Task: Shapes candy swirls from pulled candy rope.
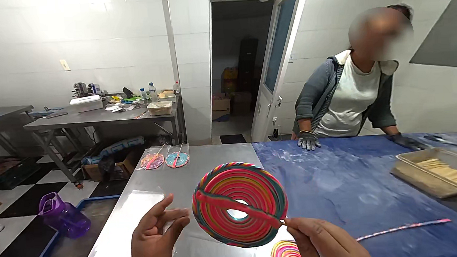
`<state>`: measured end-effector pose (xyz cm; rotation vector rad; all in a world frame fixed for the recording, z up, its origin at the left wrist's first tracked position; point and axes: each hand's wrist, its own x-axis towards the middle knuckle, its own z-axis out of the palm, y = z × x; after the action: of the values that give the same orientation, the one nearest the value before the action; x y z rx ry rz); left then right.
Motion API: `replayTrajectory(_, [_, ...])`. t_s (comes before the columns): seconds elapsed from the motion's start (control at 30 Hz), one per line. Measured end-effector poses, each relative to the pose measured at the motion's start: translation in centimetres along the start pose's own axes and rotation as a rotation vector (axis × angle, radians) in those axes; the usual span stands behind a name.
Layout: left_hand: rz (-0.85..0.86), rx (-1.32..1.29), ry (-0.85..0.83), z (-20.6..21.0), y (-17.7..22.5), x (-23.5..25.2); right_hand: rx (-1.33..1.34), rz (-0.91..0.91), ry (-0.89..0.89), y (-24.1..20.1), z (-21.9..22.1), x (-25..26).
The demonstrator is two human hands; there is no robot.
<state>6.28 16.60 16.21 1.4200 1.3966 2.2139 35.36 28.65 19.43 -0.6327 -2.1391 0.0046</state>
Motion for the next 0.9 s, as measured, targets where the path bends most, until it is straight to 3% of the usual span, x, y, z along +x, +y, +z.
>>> replayTrajectory(0.17, [-0.241,-0.083,-0.032,0.5,-0.3,-0.3,-0.125,-0.079,0.018,0.3,0.2,-0.2])
replayTrajectory(0.3, [-0.223,-0.263,-0.008,0.1,-1.1,-0.7,-0.173,-0.058,0.001,1.1,-0.2,-0.5])
replayTrajectory(0.43, [-0.176,-0.281,0.002,0.1,-1.6,-1.0,-0.199,-0.060,-0.010,1.8,-0.5,-0.8])
replayTrajectory(0.73, [-0.262,-0.252,-0.020,1.2,-1.3,-0.9,-0.257,-0.126,0.111,2.6,-0.4,-1.0])
replayTrajectory(0.9, [-0.362,-0.232,-0.201,1.7,-2.1,-1.2,-0.207,-0.189,0.092,2.3,0.2,-1.4])
